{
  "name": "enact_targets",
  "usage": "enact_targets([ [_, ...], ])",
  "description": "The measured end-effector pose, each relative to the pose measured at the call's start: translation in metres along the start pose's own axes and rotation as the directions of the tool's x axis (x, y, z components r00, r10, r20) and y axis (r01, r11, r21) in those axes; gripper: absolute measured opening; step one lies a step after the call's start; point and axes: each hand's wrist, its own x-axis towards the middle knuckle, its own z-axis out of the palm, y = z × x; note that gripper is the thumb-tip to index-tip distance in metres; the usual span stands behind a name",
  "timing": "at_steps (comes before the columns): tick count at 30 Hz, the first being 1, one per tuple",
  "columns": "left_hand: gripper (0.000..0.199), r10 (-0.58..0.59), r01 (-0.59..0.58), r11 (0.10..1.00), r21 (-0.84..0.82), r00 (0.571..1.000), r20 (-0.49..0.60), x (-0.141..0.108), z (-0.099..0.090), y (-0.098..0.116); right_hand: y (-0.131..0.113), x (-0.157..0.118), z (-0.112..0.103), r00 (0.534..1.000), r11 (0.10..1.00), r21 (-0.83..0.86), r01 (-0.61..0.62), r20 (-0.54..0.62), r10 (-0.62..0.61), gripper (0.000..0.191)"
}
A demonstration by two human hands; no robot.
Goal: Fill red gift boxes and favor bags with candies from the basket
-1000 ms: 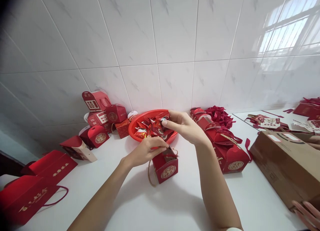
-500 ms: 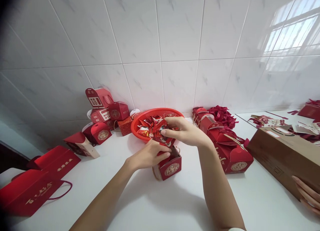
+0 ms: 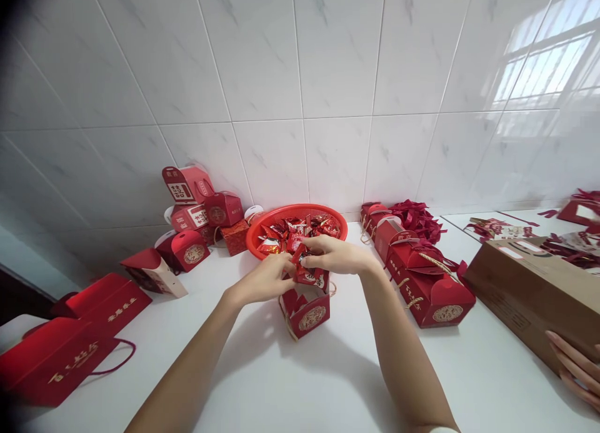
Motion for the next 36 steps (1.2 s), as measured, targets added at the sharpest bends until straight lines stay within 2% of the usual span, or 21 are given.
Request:
enact_targets([
  [2,0.028,0.011,-0.012,1.000,0.020,0.997,0.075,-0.004,-0.009,-0.007,0.003,0.001,0.000,0.999,0.997,-0.062,-0.042,-0.036,0.039,0.024],
  [4,0.046,0.001,-0.002,1.000,0.006,0.988,0.154,-0.010,-0.017,-0.012,0.004,0.002,0.002,0.996,0.992,-0.104,-0.064,-0.064,0.058,0.024],
  [7,0.066,-0.004,0.011,0.999,-0.030,0.972,0.235,-0.015,-0.026,-0.016,0.006,0.007,0.006,0.997,0.990,-0.135,-0.029,-0.075,0.019,0.024],
  [9,0.067,0.045,-0.026,0.997,-0.077,0.965,0.257,-0.016,-0.029,-0.017,0.007,0.011,0.008,0.998,0.992,-0.128,0.011,-0.057,-0.019,0.022],
  [11,0.070,0.064,-0.034,0.993,-0.117,0.964,0.257,-0.017,-0.029,-0.018,0.009,0.014,0.010,0.998,0.997,-0.079,0.000,-0.058,-0.005,0.019],
  [15,0.082,-0.011,0.041,0.992,-0.118,0.970,0.243,-0.016,-0.026,-0.021,0.010,0.015,0.013,0.995,0.996,0.051,-0.079,-0.062,0.082,0.018],
  [24,0.083,-0.005,0.039,0.992,-0.122,0.964,0.265,-0.017,-0.027,-0.021,0.000,0.000,-0.001,0.998,0.992,-0.123,0.007,-0.066,-0.015,0.025],
  [32,0.077,0.002,0.035,0.990,-0.136,0.966,0.257,-0.019,-0.028,-0.022,-0.007,-0.022,-0.001,0.994,0.958,-0.266,-0.103,0.016,0.112,0.034],
  [36,0.077,0.071,-0.013,0.984,-0.176,0.944,0.322,-0.020,-0.033,-0.021,-0.007,-0.018,0.003,0.985,0.942,-0.322,-0.100,0.105,0.140,0.041],
])
